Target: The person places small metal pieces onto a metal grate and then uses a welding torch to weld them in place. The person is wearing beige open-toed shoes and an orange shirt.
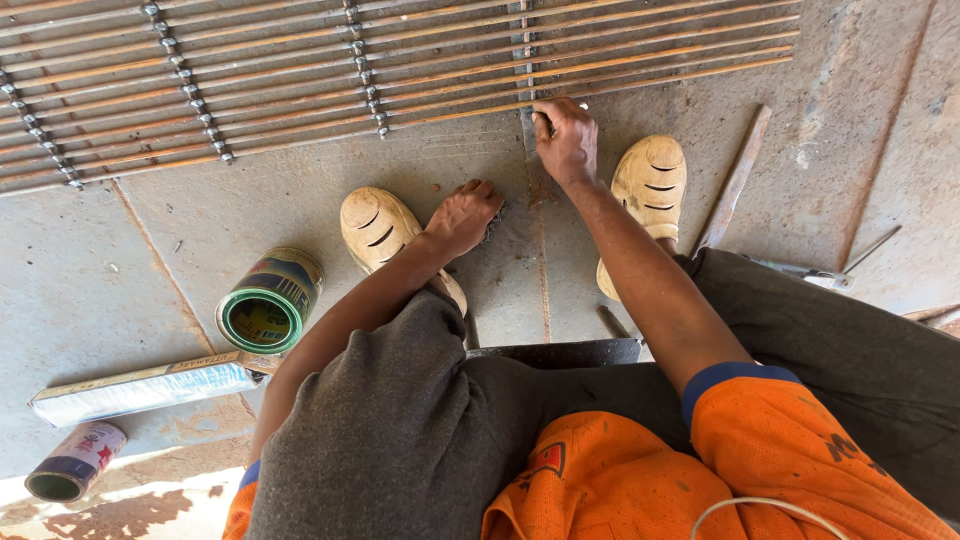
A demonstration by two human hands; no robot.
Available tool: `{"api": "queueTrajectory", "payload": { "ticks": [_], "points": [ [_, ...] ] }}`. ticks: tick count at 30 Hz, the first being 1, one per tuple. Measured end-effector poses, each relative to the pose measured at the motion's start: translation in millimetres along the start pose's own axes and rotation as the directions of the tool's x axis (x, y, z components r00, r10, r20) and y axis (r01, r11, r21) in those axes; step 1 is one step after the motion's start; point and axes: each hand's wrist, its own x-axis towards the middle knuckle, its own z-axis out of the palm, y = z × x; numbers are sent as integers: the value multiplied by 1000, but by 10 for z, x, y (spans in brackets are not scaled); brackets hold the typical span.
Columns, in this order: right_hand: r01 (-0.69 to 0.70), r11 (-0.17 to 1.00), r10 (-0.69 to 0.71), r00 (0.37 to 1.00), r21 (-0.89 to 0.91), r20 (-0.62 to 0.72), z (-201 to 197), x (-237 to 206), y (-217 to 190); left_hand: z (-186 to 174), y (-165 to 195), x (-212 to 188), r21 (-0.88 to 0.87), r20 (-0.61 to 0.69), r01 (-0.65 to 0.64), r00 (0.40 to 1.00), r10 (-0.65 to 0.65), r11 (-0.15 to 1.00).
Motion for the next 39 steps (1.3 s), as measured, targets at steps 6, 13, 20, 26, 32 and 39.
{"api": "queueTrajectory", "payload": {
  "ticks": [6, 13, 20, 26, 32, 39],
  "points": [
    [80, 997, -79, 996, 19, -28, -42, -7, 5, -70, 26, 24, -39, -61, -19, 998, 17, 999],
    [180, 966, -177, 984, -184, 31, 50, -81, 70, -58, -20, 32, 12, -79, -31, 996, 32, 999],
    [372, 883, -350, 928, -287, 128, -425, 178, 600, -133, -225, -109, 8, -233, -97, 968, 96, 995],
    [818, 89, -472, 537, -568, 699, -2329, 713, 1262, -1160, -373, -365, 222, 93, -110, 991, 91, 969],
    [551, 252, -484, 784, -795, 389, -4032, -397, 1987, -2548, -541, -580, 483, 71, -95, 995, 69, 870],
    [-622, 783, 455, 589, -16, -668, -3131, -2644, 2604, -2847, -1002, -546, 596, 37, 17, 998, -48, 803]
  ]
}}
